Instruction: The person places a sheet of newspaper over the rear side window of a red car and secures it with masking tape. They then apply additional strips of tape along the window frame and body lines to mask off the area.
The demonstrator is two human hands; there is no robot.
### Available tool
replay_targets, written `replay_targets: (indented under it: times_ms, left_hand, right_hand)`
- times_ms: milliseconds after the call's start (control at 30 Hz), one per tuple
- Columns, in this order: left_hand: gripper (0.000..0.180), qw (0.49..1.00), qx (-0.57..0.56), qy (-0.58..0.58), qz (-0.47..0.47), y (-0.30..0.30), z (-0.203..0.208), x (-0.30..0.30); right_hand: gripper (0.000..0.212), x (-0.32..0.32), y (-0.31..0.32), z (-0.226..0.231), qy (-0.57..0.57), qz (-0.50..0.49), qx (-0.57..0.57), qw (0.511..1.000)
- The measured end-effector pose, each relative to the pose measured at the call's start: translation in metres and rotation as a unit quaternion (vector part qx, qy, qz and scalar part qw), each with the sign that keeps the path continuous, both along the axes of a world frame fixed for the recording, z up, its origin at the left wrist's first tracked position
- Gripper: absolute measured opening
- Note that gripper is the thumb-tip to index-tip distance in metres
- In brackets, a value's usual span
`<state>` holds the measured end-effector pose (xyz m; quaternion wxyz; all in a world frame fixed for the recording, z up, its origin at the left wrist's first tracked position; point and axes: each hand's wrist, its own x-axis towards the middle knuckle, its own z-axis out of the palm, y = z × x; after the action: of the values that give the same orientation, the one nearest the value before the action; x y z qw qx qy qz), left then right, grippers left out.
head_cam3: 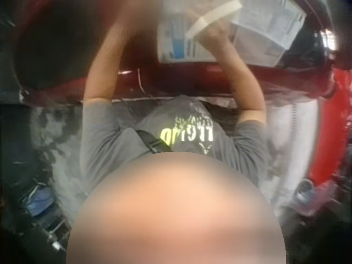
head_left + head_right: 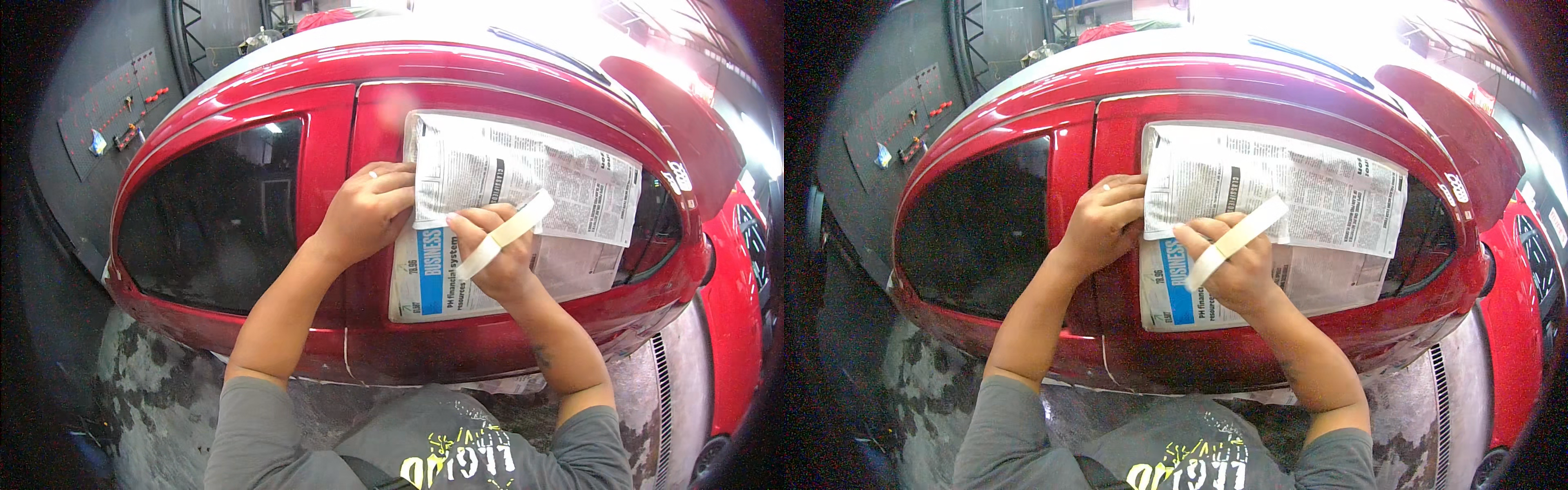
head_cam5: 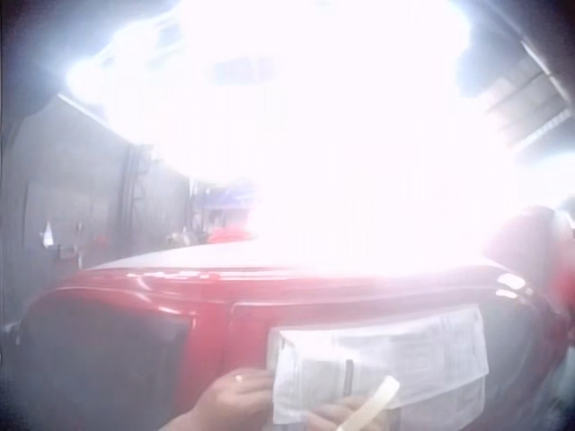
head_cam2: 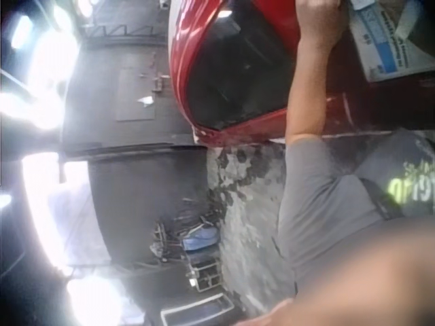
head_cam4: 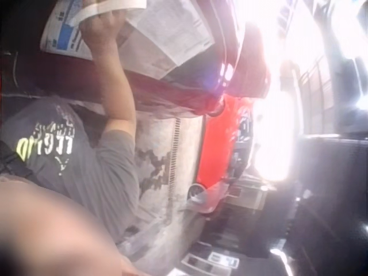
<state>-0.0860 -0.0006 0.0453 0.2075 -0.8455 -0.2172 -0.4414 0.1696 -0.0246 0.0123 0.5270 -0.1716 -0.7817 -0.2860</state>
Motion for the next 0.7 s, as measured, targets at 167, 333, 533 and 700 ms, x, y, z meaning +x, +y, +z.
replay_targets:
  times_ms: [167, 333, 533, 700]
  left_hand:
    - [0.019, 0.96, -0.141, -0.24, 0.024, -0.013, 0.011, -0.005]
    - [0.056, 0.848, -0.377, -0.366, -0.07, -0.003, 0.034, 0.015]
    - [0.065, 0.91, -0.307, -0.271, 0.064, -0.006, 0.044, 0.028]
    - [0.062, 0.935, -0.266, -0.226, 0.056, -0.005, 0.042, 0.028]
  right_hand:
    - [0.037, 0.0, 0.0, -0.002, 0.039, -0.001, 0.011, 0.999]
    - [0.035, -0.003, -0.003, -0.001, -0.015, -0.042, 0.028, 0.999]
    - [0.04, -0.007, 0.001, -0.012, -0.021, -0.051, -0.02, 0.998]
    - [0.066, -0.006, -0.007, -0.01, -0.012, -0.049, -0.058, 0.997]
